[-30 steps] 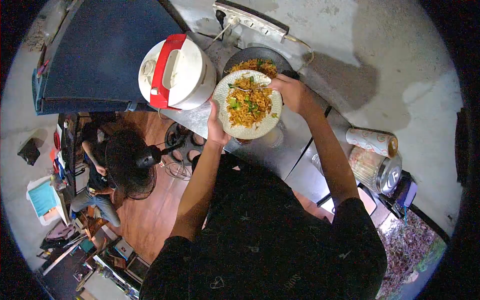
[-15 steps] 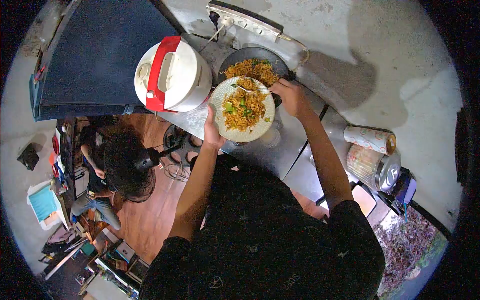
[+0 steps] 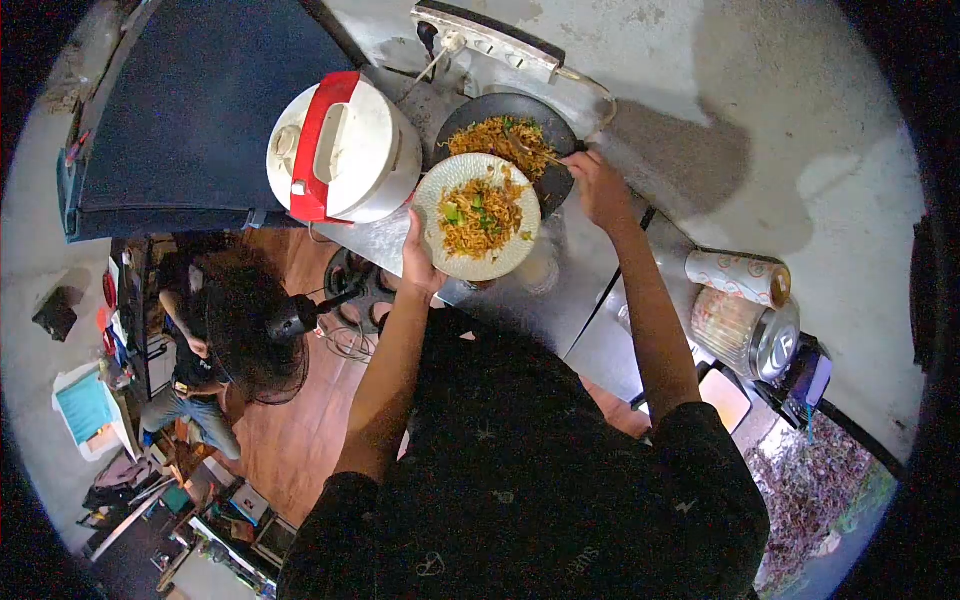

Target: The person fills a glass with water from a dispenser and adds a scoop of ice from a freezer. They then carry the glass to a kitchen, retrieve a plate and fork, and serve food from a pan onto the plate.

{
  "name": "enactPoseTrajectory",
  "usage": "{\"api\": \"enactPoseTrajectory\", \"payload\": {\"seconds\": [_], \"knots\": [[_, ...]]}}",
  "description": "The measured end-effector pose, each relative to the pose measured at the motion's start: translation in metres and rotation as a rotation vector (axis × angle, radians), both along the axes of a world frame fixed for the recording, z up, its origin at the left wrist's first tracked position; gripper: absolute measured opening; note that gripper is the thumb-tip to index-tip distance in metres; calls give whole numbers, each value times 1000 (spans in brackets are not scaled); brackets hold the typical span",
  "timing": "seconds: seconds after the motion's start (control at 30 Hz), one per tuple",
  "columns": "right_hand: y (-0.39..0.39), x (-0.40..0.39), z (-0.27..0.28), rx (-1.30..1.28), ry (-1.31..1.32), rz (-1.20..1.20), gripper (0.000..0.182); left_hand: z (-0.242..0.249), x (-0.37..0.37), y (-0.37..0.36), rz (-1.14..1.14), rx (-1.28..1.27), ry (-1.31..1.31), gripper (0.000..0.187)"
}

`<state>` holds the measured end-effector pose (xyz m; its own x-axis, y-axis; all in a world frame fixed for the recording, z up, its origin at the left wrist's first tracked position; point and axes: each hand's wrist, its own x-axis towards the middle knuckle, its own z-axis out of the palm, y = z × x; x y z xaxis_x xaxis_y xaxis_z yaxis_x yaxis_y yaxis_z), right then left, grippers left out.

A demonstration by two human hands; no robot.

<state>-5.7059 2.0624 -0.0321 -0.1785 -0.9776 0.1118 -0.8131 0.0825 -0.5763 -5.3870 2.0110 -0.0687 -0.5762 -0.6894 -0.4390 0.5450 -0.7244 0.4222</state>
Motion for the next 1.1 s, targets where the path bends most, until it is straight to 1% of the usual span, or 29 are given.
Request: {"api": "enactPoseTrajectory", "payload": {"seconds": [0.07, 0.13, 0.17, 0.23, 0.27, 0.33, 0.4, 0.47, 0.53, 0.6, 0.67, 0.7, 0.73, 0.77, 0.83, 0.93, 0.97, 1.03, 1.07, 1.1], "knots": [[8, 6, 8, 20, -6, 16, 19, 5, 2, 2, 23, 8, -10, 76], [20, 16, 12, 47, 95, 68, 22, 4, 2, 3, 48, 1, -1, 75], [26, 22, 13, 46, 95, 71, 22, 3, 2, 4, 71, -7, 10, 74], [35, 37, 17, 92, 119, -12, 24, -1, 1, 5, 96, -12, 17, 74], [37, 44, 19, 91, 121, -11, 24, -3, 0, 6, 118, -17, 23, 73], [39, 56, 41, 140, 89, 84, 28, 3, -2, 9, 114, -28, 43, 74], [43, 55, 64, 130, 128, 66, 28, 9, -4, 10, 109, -44, 70, 74], [50, 56, 72, 124, 164, 57, 29, 11, -1, 14, 128, -54, 86, 74], [62, 55, 77, 123, 255, -59, 30, 18, -4, 20, 160, -73, 114, 75], [73, 64, 67, 105, 252, -85, 31, 31, -8, 23, 188, -97, 147, 76], [86, 73, 68, 93, 249, -115, 31, 48, -11, 29, 223, -113, 102, 79], [89, 79, 73, 149, 188, -71, 32, 48, -11, 30, 221, -115, 108, 79], [91, 83, 77, 206, 124, -24, 34, 48, -10, 31, 224, -103, 113, 80], [91, 82, 80, 202, 124, -24, 34, 48, -8, 31, 229, -92, 117, 81], [90, 78, 90, 114, 320, -69, 33, 45, -5, 31, 233, -90, 129, 80], [67, 69, 109, 108, 263, -103, 31, 44, 0, 34, 223, -80, 148, 80], [61, 69, 109, 105, 266, -107, 31, 45, 1, 33, 217, -84, 153, 80], [55, 73, 109, 197, 300, -73, 30, 44, 3, 33, 219, -94, 159, 80], [57, 75, 103, 195, 301, -71, 30, 44, 5, 34, 222, -102, 162, 80], [61, 79, 97, 152, 298, 7, 30, 45, 7, 35, 228, -103, 162, 80]]}}
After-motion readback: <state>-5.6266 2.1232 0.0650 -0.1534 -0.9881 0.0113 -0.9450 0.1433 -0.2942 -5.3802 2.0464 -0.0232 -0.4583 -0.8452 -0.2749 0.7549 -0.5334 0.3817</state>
